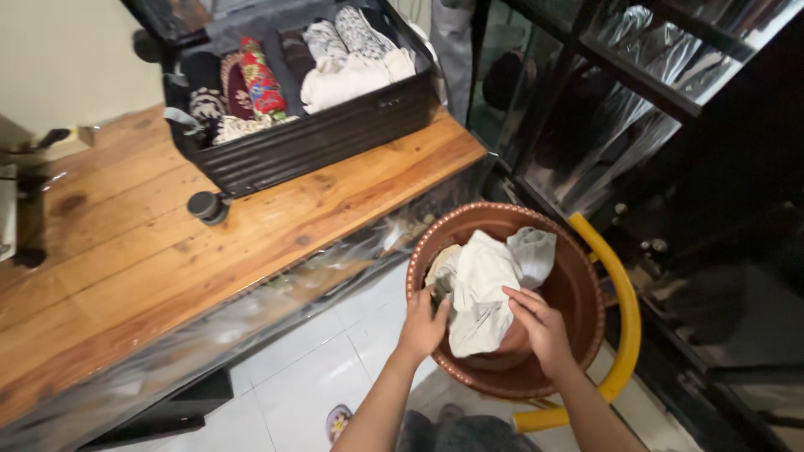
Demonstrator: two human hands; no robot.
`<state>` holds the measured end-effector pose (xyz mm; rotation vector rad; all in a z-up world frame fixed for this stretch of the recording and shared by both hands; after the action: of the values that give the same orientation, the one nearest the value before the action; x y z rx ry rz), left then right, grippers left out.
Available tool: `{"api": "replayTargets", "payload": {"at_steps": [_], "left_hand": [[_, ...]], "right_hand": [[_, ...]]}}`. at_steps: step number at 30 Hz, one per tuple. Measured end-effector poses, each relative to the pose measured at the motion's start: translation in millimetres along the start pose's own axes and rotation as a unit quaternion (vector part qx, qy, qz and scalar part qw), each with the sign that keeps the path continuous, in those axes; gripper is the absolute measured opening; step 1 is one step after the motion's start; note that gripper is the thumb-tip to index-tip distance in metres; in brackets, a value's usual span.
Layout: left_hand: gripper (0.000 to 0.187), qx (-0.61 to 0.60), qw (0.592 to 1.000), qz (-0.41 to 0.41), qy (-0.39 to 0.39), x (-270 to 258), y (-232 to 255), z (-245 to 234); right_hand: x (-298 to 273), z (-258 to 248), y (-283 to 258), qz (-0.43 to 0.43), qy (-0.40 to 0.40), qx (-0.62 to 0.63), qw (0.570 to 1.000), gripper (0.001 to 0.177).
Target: The person folds several pieces of light-colored clothing on a wooden table and places them into an open suitcase. The person repeatedly picks up garments from a brown basket, folds them by hand, and arranges them inside the suitcase.
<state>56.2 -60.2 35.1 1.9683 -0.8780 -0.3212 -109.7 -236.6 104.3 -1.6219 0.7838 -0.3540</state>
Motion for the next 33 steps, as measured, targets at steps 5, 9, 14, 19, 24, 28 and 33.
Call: {"api": "replayTargets", "payload": {"at_steps": [5,9,14,19,24,28,33], "left_hand": [[0.070,-0.160,0.986,-0.039,0.030,23.7,-9.9,-12.2],[0.074,-0.428,0.902,-0.045,0.036,32.5,5.9,-40.7],[0.097,-0.423,0.872,-0.244,0.037,10.4,16.4,-106.4],[0.106,-0.395,0.904,-0.079,0.143,9.3,31.2,-182.1],[0.085,-0.359,0.903,0.000,0.238,2.7,6.9,-261.0],[0.060,-0.482,0.825,-0.006,0.296,-4.7,-23.5,-319.9],[0.057,-0.518,0.781,-0.010,0.348,-9.7,-65.4,-401.8]], "right_hand": [[10.6,32.3,-18.5,-0.003,-0.088,0.103,0.991,0.028],[15.6,66.0,-37.7,-0.011,-0.135,0.117,0.984,0.031],[17.7,116.8,-86.9,-0.170,-0.138,0.007,0.976,0.034],[16.9,190.6,-127.1,-0.157,-0.148,-0.070,0.974,0.035],[18.7,285.9,-160.2,-0.213,-0.220,-0.013,0.952,0.048],[2.6,355.7,-174.8,-0.280,-0.288,0.030,0.915,0.068],[-7.3,433.6,-174.2,-0.299,-0.157,-0.019,0.941,0.107]]}}
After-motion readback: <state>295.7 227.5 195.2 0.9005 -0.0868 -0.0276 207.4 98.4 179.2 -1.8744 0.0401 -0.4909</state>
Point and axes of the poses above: each hand's wrist, its own x-axis towards the middle knuckle, its own z-axis out of the palm, y = z × x, the point moved 4 cm from there along x, towards the middle knuckle, and after that the axes turned 14 degrees about z, right-handed, at the moved point
